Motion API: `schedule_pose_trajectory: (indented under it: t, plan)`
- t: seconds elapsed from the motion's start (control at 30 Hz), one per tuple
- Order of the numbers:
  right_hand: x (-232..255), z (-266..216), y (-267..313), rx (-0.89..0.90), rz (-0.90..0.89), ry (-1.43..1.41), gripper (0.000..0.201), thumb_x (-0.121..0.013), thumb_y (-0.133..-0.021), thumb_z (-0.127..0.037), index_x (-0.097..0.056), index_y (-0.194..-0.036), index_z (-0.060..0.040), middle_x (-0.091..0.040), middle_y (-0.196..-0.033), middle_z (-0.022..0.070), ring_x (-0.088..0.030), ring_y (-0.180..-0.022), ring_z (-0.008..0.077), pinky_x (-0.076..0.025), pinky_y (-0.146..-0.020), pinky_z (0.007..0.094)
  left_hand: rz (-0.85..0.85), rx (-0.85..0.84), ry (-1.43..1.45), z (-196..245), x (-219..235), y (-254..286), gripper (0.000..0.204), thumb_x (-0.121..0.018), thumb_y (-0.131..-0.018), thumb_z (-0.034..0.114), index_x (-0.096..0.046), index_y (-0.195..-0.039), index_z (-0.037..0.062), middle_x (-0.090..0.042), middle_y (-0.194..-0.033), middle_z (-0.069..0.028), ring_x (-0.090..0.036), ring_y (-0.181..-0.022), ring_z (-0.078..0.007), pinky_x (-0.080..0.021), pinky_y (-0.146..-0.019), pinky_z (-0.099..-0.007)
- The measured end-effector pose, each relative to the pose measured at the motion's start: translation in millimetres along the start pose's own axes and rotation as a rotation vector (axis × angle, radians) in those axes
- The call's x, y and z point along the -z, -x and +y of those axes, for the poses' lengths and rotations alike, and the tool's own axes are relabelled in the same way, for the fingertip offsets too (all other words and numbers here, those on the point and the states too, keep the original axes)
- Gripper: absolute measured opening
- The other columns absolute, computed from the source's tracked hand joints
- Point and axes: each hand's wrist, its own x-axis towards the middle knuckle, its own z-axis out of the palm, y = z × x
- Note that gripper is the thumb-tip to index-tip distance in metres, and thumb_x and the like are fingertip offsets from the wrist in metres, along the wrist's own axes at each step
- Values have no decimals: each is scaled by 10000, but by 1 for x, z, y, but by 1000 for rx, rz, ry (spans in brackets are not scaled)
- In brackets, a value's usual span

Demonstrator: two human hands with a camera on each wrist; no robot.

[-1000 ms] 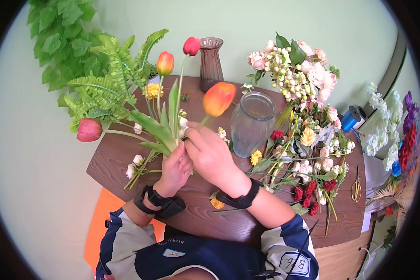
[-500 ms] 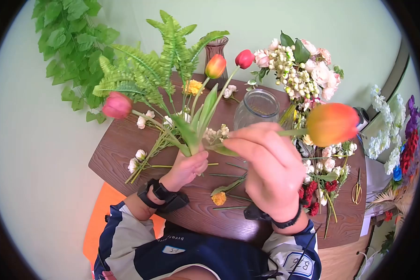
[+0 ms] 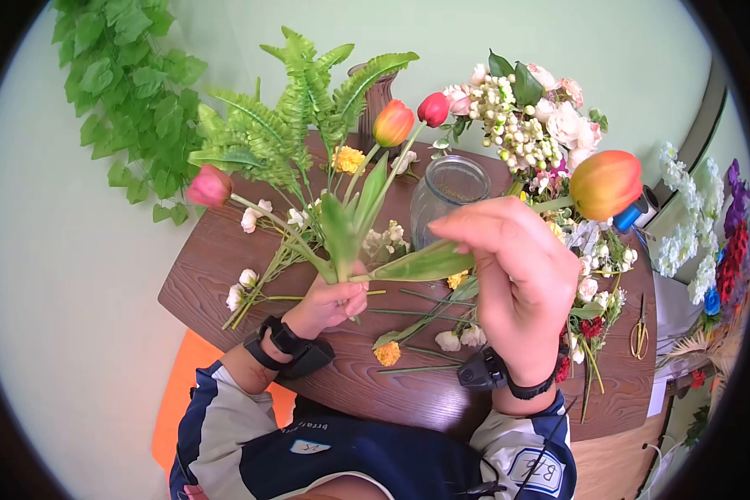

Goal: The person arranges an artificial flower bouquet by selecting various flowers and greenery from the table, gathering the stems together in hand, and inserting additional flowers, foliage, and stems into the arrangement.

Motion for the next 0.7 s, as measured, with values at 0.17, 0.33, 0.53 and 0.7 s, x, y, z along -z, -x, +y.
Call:
schedule_pose_trajectory:
  t: [0.17,0.33,0.53,0.7]
  plan:
    - [7,-3,0,-13,-39,-30,254,-508,-697,164,-630,-860,12,-611,-752,98,-567,-609,161,-442,-544,243,-20,59,-23,8,-8,3,262,-527,-785,116,-507,-1004,-26,-529,-627,-131,-314,-344,-59,-237,-348,-182]
    - [2,3,-1,-90,-53,-118,265,-505,-703,175,-629,-877,16,-615,-758,95,-591,-630,150,-460,-534,229,-95,97,-113,8,-5,2,298,-517,-800,106,-501,-1052,-52,-550,-710,-149,-325,-347,-45,-262,-380,-172]
    - [-8,7,1,-129,-62,-174,273,-497,-719,182,-626,-893,15,-607,-754,80,-604,-649,135,-485,-544,223,-74,81,-164,4,-7,3,315,-563,-818,173,-508,-1030,-53,-548,-712,-129,-340,-374,-33,-244,-370,-159]
    - [-28,13,5,-122,-102,-89,261,-497,-717,175,-604,-885,6,-579,-736,84,-596,-622,153,-481,-540,233,-63,107,-149,4,-8,3,327,-582,-830,227,-506,-1006,-38,-545,-696,-116,-341,-377,-33,-232,-353,-163]
